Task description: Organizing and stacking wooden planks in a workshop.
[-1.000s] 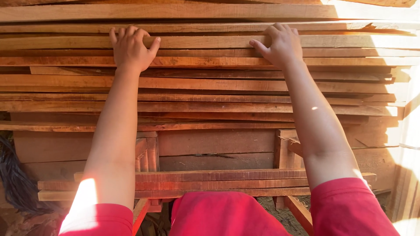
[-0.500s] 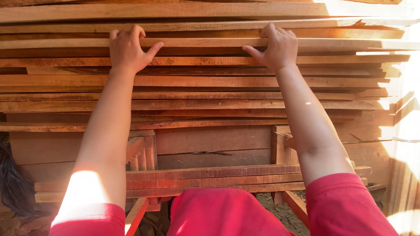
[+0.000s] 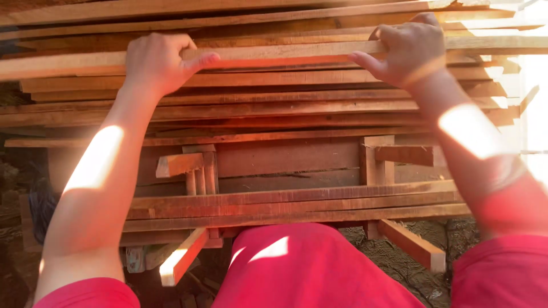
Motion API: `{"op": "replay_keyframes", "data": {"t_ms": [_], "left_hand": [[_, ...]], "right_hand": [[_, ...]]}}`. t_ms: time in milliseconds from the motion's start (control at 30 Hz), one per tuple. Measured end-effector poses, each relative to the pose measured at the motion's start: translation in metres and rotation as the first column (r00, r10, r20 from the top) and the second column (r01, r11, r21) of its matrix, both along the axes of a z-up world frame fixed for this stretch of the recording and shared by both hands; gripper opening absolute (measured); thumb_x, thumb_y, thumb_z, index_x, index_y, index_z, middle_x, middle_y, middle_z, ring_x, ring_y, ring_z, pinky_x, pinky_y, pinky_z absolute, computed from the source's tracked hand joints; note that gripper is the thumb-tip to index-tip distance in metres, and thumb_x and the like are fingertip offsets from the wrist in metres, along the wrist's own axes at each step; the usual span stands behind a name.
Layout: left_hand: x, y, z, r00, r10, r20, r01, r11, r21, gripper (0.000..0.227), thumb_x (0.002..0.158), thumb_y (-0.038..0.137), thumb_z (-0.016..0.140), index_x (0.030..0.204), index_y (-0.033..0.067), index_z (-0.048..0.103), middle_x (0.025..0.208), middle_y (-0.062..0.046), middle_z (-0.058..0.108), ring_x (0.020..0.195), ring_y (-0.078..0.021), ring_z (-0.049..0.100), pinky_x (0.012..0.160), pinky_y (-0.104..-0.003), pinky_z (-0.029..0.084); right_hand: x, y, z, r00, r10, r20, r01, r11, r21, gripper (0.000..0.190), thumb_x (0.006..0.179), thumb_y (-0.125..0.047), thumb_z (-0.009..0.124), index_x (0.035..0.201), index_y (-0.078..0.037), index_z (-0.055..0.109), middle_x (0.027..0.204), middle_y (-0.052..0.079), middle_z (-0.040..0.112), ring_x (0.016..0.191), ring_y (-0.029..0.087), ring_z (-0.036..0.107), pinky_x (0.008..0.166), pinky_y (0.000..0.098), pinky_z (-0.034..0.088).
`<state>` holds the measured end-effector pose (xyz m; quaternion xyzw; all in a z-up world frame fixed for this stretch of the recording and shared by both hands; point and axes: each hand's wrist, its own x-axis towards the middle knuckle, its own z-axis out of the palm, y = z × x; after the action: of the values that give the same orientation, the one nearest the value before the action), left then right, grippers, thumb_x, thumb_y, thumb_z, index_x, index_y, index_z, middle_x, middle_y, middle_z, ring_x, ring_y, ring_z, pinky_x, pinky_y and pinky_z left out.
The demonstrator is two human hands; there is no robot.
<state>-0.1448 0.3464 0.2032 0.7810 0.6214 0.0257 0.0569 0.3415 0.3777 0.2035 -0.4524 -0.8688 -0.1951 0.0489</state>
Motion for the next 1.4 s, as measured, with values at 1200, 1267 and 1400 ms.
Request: {"op": "replay_keyframes", "data": {"t_ms": [1200,1267,1400], "left_hand": [[0.072,-0.234,-0.044,0.897,0.125,0.425,0.096,0.882,-0.461,0.044,0.083,0.052,0.080,0.115,0.0259,0.065,0.117,0.001,0.070,0.116,-0.0273,0.066,0.097,-0.042,0.052],[0.072,-0.229,-0.049,0.906,0.121,0.406,0.088,0.883,-0.461,0.044,0.082,0.052,0.080,0.115,0.0260,0.066,0.116,0.001,0.070,0.115,-0.0273,0.067,0.098,-0.043,0.051],[0.080,-0.220,-0.086,0.938,0.086,0.337,0.094,0.871,-0.482,0.043,0.086,0.051,0.076,0.120,0.0282,0.063,0.119,0.005,0.068,0.116,-0.0245,0.066,0.100,-0.044,0.049]], "right_hand": [[-0.055,-0.215,0.000,0.971,-0.221,0.094,0.168,0.347,-0.923,0.049,0.088,-0.058,0.065,0.127,-0.029,0.064,0.113,0.018,0.074,0.108,0.045,0.070,0.095,0.0558,0.055],[-0.055,-0.210,-0.019,0.970,-0.227,0.081,0.157,0.339,-0.928,0.048,0.087,-0.056,0.066,0.127,-0.028,0.065,0.112,0.017,0.074,0.107,0.045,0.070,0.095,0.0562,0.055],[-0.050,-0.199,-0.073,0.973,-0.218,0.073,0.144,0.330,-0.933,0.042,0.087,-0.050,0.069,0.120,-0.024,0.066,0.113,0.009,0.074,0.108,0.041,0.071,0.092,0.0541,0.056]]}}
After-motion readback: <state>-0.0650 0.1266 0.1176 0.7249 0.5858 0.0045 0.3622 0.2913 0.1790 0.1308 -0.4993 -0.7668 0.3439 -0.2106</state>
